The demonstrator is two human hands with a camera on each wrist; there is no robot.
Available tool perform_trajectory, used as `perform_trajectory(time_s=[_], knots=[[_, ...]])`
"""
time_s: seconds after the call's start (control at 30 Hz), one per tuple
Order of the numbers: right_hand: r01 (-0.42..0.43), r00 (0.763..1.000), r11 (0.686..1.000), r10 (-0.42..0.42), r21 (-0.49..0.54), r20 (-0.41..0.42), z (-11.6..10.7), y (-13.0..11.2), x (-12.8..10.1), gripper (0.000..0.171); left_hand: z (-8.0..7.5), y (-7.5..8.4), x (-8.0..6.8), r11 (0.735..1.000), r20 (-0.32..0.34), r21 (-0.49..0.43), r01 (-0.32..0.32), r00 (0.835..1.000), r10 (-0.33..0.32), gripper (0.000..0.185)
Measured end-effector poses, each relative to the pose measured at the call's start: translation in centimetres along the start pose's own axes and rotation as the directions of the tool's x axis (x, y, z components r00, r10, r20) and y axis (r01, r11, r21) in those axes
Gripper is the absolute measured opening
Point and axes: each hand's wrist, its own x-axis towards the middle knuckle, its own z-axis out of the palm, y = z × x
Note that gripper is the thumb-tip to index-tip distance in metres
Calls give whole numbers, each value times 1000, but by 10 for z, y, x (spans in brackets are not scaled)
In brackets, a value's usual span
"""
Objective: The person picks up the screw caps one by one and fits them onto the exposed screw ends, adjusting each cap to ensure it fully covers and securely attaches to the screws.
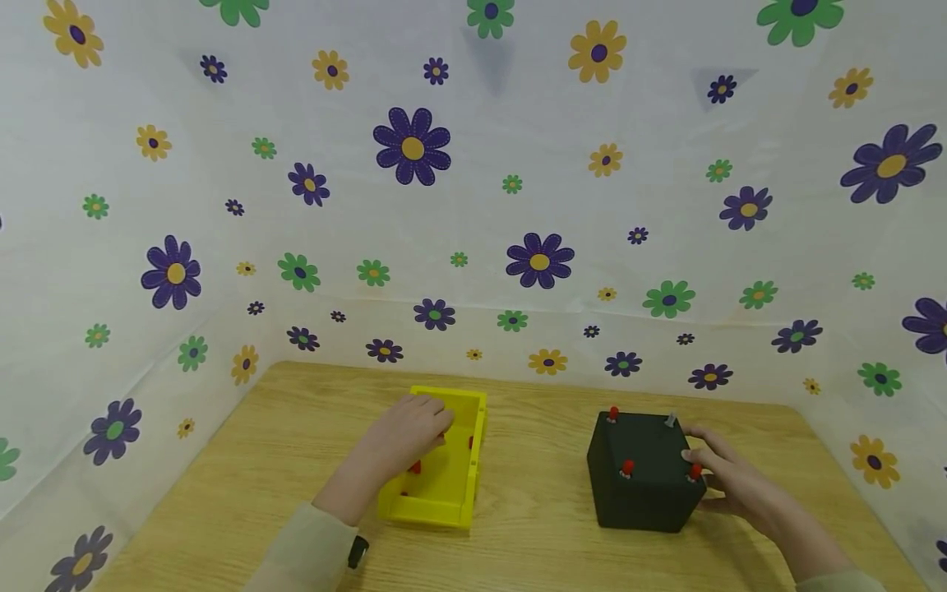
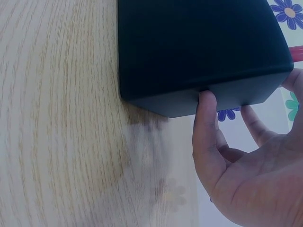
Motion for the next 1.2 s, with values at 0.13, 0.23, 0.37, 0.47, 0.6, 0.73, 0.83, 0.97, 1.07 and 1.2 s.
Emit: perform_trajectory(time_s=[0.13, 0.23, 0.37, 0.47, 0.6, 0.73, 0.83, 0.97, 1.07, 1.2], knots=[[-1, 1000, 1000, 1, 3, -5, 0, 0, 0, 67, -1, 0, 1, 1000, -4, -3, 1, 1000, -1, 19], [3, 1000, 1000, -3, 3, -2, 0, 1, 0, 67, -1, 0, 2, 1000, -8, -2, 5, 1000, -5, 19], [0, 1000, 1000, 0, 6, -3, 0, 2, 1, 68, -3, 0, 4, 1000, -9, -4, 11, 1000, -11, 19], [-3, 1000, 1000, 3, 10, -5, -1, 3, 1, 69, -5, 2, 5, 1000, -12, -9, 12, 1000, -12, 19], [2, 1000, 1000, -2, 9, -1, -1, 4, 2, 70, -9, 3, 6, 1000, -24, -9, 7, 1000, -7, 21], [4, 1000, 1000, -4, 10, 0, -1, 4, 1, 70, -12, 3, 8, 1000, -49, 5, -10, 999, 10, 22], [3, 1000, 1000, -3, 10, 2, -1, 4, 1, 70, -13, 3, 11, 1000, -72, 19, -23, 997, 24, 21], [0, 1000, 1000, 0, 8, 5, -1, 4, 1, 70, -14, 3, 15, 999, -97, 25, -42, 994, 44, 20], [1, 1000, 1000, -1, 8, 7, -1, 4, 1, 70, -15, 4, 16, 998, -108, 23, -56, 992, 58, 20], [2, 1000, 1000, -2, 11, 9, -2, 5, 2, 70, -16, 5, 18, 998, -111, 12, -60, 992, 61, 18]])
